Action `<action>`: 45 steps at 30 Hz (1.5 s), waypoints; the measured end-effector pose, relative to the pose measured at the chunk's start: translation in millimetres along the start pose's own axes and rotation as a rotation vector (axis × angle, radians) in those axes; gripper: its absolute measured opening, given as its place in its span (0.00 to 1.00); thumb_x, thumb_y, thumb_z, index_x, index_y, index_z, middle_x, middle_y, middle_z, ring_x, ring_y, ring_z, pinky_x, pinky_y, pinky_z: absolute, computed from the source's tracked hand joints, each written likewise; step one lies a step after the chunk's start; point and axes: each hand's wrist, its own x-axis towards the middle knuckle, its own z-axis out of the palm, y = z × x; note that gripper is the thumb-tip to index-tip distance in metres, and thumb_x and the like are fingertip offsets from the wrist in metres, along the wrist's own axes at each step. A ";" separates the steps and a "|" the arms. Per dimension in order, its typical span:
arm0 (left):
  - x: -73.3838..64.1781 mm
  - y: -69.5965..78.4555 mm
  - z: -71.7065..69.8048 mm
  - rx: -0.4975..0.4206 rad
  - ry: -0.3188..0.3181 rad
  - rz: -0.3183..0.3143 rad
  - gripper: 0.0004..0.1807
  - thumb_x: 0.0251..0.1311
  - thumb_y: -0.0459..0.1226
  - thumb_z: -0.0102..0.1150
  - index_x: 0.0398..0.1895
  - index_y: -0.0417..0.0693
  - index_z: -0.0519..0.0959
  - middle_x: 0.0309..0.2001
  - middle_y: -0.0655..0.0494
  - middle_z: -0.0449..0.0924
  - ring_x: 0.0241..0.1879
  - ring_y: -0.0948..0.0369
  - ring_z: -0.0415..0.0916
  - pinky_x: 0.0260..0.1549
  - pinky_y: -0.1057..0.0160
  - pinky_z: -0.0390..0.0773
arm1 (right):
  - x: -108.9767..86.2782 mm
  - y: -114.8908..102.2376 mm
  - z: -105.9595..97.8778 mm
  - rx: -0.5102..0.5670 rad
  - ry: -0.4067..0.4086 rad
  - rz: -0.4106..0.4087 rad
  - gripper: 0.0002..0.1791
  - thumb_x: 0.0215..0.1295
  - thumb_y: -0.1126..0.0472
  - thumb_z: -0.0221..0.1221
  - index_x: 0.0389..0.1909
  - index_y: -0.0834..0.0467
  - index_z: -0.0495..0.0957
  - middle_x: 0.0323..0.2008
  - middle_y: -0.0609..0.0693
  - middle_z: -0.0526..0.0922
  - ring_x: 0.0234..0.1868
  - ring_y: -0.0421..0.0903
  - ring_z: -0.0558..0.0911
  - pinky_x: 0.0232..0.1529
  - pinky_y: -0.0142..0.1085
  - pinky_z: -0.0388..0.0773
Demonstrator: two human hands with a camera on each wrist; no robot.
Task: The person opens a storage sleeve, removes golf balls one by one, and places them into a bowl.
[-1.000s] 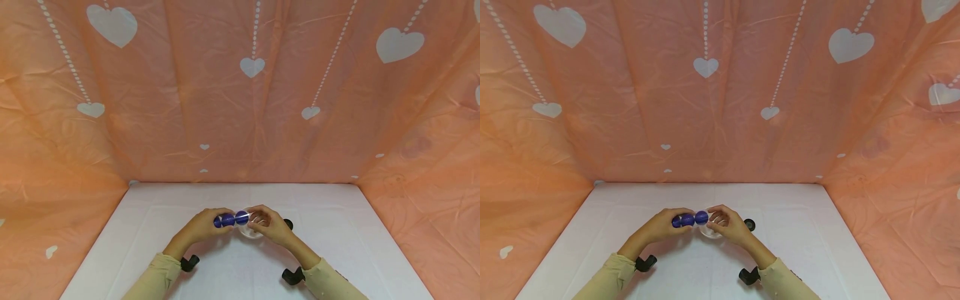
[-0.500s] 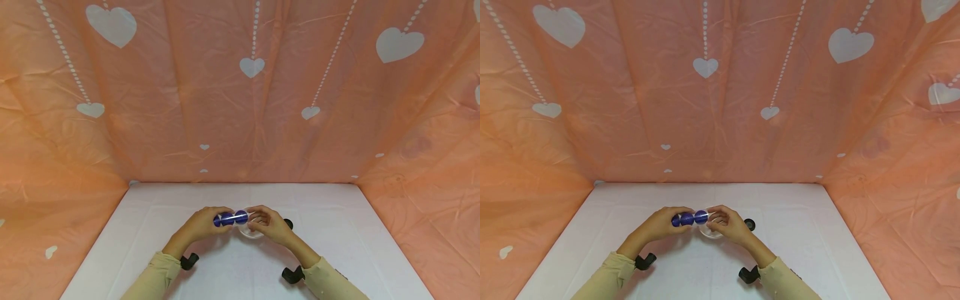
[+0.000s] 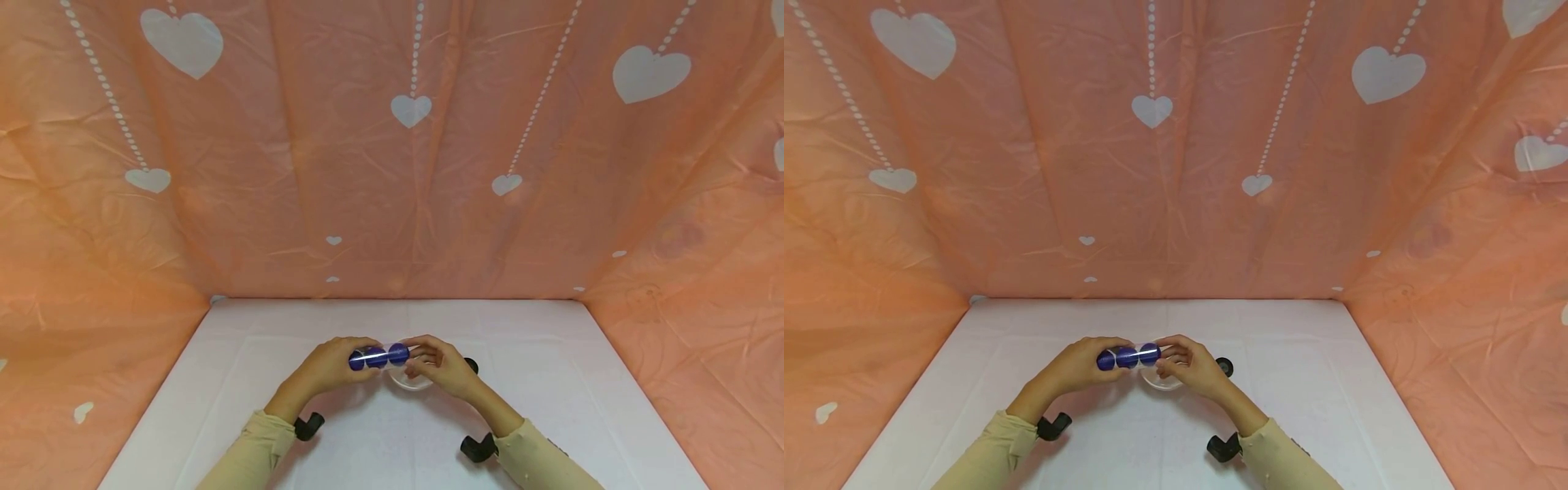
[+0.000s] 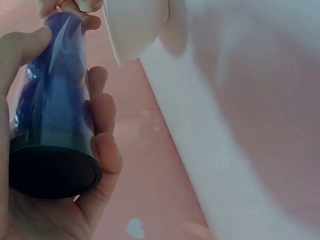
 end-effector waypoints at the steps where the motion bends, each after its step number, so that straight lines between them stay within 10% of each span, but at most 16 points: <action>1: 0.0 -0.1 0.1 0.001 0.000 0.001 0.24 0.62 0.50 0.76 0.61 0.59 0.86 0.47 0.61 0.89 0.40 0.64 0.81 0.39 0.57 0.81 | 0.0 -0.2 0.2 0.003 0.002 0.007 0.23 0.78 0.70 0.61 0.69 0.72 0.72 0.51 0.74 0.84 0.47 0.69 0.87 0.49 0.47 0.88; 8: -0.7 -0.8 2.7 -0.002 0.013 0.006 0.25 0.62 0.48 0.76 0.62 0.56 0.86 0.51 0.56 0.89 0.43 0.61 0.83 0.43 0.55 0.82 | -0.5 -2.0 -1.3 -0.004 0.011 0.044 0.25 0.77 0.69 0.63 0.70 0.71 0.72 0.50 0.71 0.85 0.47 0.56 0.90 0.50 0.51 0.87; 17: -2.6 -2.2 2.3 -0.032 0.004 0.011 0.23 0.63 0.46 0.77 0.61 0.59 0.86 0.48 0.60 0.89 0.40 0.65 0.81 0.41 0.56 0.81 | 0.9 -2.9 -5.0 0.001 -0.039 0.062 0.25 0.78 0.69 0.61 0.72 0.69 0.72 0.53 0.70 0.85 0.50 0.71 0.87 0.51 0.47 0.87; 24: -1.1 -0.1 -1.8 0.027 -0.011 0.001 0.25 0.62 0.49 0.76 0.62 0.58 0.86 0.48 0.61 0.89 0.42 0.63 0.81 0.40 0.56 0.80 | 0.5 -5.9 -5.1 0.037 -0.058 0.095 0.28 0.77 0.70 0.62 0.74 0.69 0.70 0.53 0.71 0.84 0.49 0.55 0.89 0.52 0.52 0.87; 45: -3.9 -9.7 6.5 -0.098 0.004 0.003 0.25 0.63 0.47 0.77 0.63 0.57 0.85 0.54 0.56 0.89 0.47 0.60 0.83 0.48 0.54 0.82 | 0.0 -0.3 -7.4 0.035 -0.062 -0.011 0.23 0.77 0.72 0.61 0.68 0.73 0.71 0.47 0.77 0.82 0.46 0.58 0.90 0.49 0.55 0.86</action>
